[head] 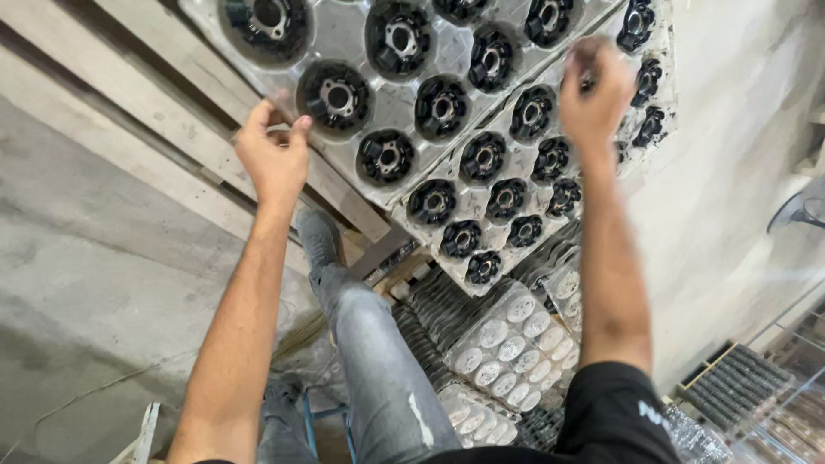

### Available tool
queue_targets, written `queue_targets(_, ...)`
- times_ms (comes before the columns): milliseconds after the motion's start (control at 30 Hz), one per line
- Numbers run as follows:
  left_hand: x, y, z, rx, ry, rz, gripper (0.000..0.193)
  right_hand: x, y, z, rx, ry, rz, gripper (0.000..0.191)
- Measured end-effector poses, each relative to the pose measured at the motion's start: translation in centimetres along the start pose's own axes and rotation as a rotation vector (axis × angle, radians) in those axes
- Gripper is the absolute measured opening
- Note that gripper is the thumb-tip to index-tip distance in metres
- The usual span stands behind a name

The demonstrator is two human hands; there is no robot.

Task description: The person picks black rotor-like components one at a time from plastic trays and squeezes adhesive from a tube onto each component, then places the treated component back into the tray. They briefly wipe the tube tip with a cloth and continue treating more components.

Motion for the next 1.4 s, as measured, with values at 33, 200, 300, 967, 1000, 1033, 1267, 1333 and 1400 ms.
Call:
queue_targets(33, 0.0, -0.4, 0.5, 0.020, -0.032, 0.001, 0.036, 2.0, -0.1, 2.4, -0.055, -0.104, -0.070, 0.011)
queue_targets(200, 0.8, -3.5, 5.2, 0.091, -0.131, -0.017, 0.034, 12.4, 1.4, 15.1, 0.022, -0.086, -0.227, 0.010)
queue_targets(300, 2.2, -7.9, 10.9, 0.085, -0.124, -0.195, 0.032, 19.3, 1.6, 21.2, 0.169, 0.053, -0.365, 0.016)
queue_targets(967, 17.6, -51.9, 72.4, -0.787, -0.286, -0.093, 0.034, 69.5, -7.3, 47.7, 0.514, -0.894, -0.829, 0.018)
queue_targets(1000, 18.9, -53.0, 75.5, -0.832, -0.320, -0.066, 0.034, 71.8, -7.2, 49.6, 0.540, -0.945, -0.860, 0.018)
queue_targets(1033, 20.1, -53.7, 78.5, -0.875, -0.358, -0.034, 0.034, 74.0, -7.3, 51.7, 0.571, -0.992, -0.891, 0.018)
queue_targets(1267, 24.8, -58.2, 92.3, -1.380, -0.357, 0.276, 0.032, 90.2, -7.7, 64.3, 0.915, -1.539, -0.886, 0.018)
queue_targets(1333, 25.6, -61.4, 97.7, -1.578, -0.335, 0.397, 0.033, 97.2, -7.3, 69.8, 1.063, -1.686, -0.843, 0.017)
queue_targets(1400, 26.5, -61.9, 99.6, -1.660, -0.325, 0.506, 0.032, 100.3, -7.2, 73.0, 1.129, -1.768, -0.830, 0.016)
Point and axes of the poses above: each hand's wrist, its own z-axis away from the middle knuckle, its own y-axis out of the palm, x = y × z, the point moved 5 cm from there along -z, towards the middle knuckle, and after that the axes turned 4 degrees about -y, right-handed, at the moved point
